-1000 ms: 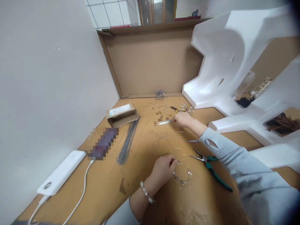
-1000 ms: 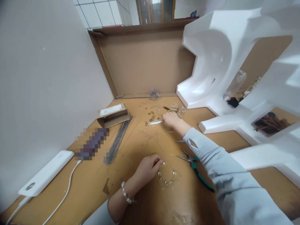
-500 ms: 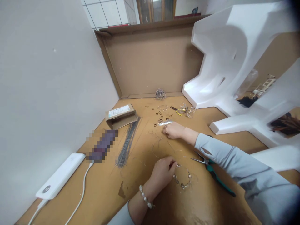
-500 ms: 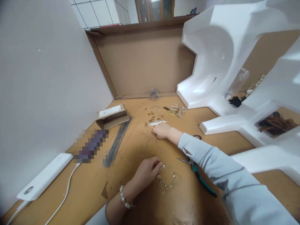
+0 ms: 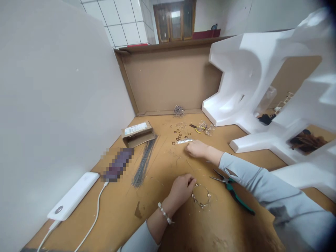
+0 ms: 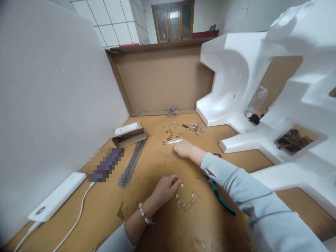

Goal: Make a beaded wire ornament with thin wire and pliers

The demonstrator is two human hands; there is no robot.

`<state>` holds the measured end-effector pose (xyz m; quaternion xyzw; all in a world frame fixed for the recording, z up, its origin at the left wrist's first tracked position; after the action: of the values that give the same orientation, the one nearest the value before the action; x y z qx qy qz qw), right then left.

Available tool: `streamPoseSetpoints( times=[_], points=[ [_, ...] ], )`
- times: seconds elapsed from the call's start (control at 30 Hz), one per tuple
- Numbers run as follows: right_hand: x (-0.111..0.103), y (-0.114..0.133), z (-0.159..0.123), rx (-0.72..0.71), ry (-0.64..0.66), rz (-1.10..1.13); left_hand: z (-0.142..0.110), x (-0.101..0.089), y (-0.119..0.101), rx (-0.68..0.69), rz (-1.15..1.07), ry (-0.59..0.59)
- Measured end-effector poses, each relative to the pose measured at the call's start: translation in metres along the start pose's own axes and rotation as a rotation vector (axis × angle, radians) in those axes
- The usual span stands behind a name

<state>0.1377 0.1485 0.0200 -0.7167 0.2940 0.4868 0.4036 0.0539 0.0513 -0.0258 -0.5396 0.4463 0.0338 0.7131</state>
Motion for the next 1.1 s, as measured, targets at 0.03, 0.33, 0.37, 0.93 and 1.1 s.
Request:
streamPoseSetpoints(
  times=[0.03, 0.33, 0.37, 0.93, 1.1],
  points=[
    [0.001, 0.005, 0.001, -0.013, 0.004, -0.006, 0.000, 0.000, 0.000, 0.002, -0.001, -0.006],
    [0.001, 0.040, 0.018, -0.001, 0.102, -0.003, -0.001, -0.002, 0.006, 0.014, -0.049, -0.010],
    [-0.002, 0.038, 0.015, 0.025, 0.101, 0.000, -0.001, -0.002, 0.008, 0.010, -0.042, -0.013],
    [-0.019, 0.025, -0.085, 0.394, -0.132, 0.203, 0.047, -0.027, -0.046, 0.218, 0.498, -0.195],
    [-0.011, 0.005, -0.092, 0.442, -0.198, 0.319, 0.057, -0.020, -0.052, 0.267, 0.523, -0.148]
  ],
)
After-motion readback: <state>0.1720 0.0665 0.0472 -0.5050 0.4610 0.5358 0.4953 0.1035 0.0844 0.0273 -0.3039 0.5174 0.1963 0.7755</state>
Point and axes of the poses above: each hand's wrist, its own z-axis towards the middle knuckle, its own x-axis out of the palm, y = z × x, the point moved 8 cm from there along z, towards the middle knuckle, and after that the axes turned 5 degrees about -z, right-handed, at the moved point
